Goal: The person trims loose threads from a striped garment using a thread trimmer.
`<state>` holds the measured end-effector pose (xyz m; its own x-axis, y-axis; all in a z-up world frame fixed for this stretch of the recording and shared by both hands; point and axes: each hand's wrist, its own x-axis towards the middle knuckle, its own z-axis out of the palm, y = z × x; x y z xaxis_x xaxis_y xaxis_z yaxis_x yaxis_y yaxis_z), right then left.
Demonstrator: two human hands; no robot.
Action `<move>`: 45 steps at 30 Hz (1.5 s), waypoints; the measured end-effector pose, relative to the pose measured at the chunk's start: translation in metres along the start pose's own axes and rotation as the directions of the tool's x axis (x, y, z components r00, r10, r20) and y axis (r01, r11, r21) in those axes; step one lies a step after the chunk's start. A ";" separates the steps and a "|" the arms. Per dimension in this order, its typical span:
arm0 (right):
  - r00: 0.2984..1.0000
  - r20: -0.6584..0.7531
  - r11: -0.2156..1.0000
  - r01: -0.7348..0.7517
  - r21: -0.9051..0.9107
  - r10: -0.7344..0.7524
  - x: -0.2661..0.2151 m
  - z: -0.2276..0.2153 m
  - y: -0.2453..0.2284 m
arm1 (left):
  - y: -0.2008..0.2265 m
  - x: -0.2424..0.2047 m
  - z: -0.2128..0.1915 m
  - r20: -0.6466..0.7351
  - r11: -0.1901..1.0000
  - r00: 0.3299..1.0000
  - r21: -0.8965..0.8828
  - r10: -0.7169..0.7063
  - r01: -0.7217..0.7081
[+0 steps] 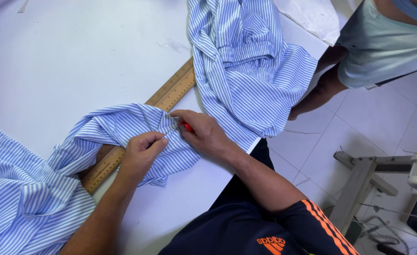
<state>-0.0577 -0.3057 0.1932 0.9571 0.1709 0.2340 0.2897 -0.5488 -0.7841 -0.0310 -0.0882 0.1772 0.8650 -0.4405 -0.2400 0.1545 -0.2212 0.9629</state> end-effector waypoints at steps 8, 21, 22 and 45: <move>0.997 0.060 0.985 -0.059 0.161 0.050 0.004 -0.015 0.000 | -0.009 0.003 -0.005 0.026 0.986 1.000 -0.165 -0.002 0.006; 0.998 0.049 0.995 -0.037 0.095 0.032 0.005 -0.009 0.000 | -0.010 0.002 -0.004 0.011 0.997 0.999 -0.064 0.033 -0.032; 0.997 0.059 0.994 -0.051 0.100 0.045 0.005 -0.008 0.001 | -0.010 0.002 -0.004 0.014 0.997 0.999 -0.061 0.045 -0.044; 0.998 0.044 0.922 -0.066 0.382 0.054 0.003 -0.016 -0.005 | -0.017 0.002 -0.008 -0.021 0.984 0.998 -0.165 0.067 -0.069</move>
<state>-0.0560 -0.3155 0.2066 0.9701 0.1770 0.1662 0.2014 -0.2043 -0.9580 -0.0279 -0.0781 0.1616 0.8834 -0.4356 -0.1725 0.1707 -0.0437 0.9844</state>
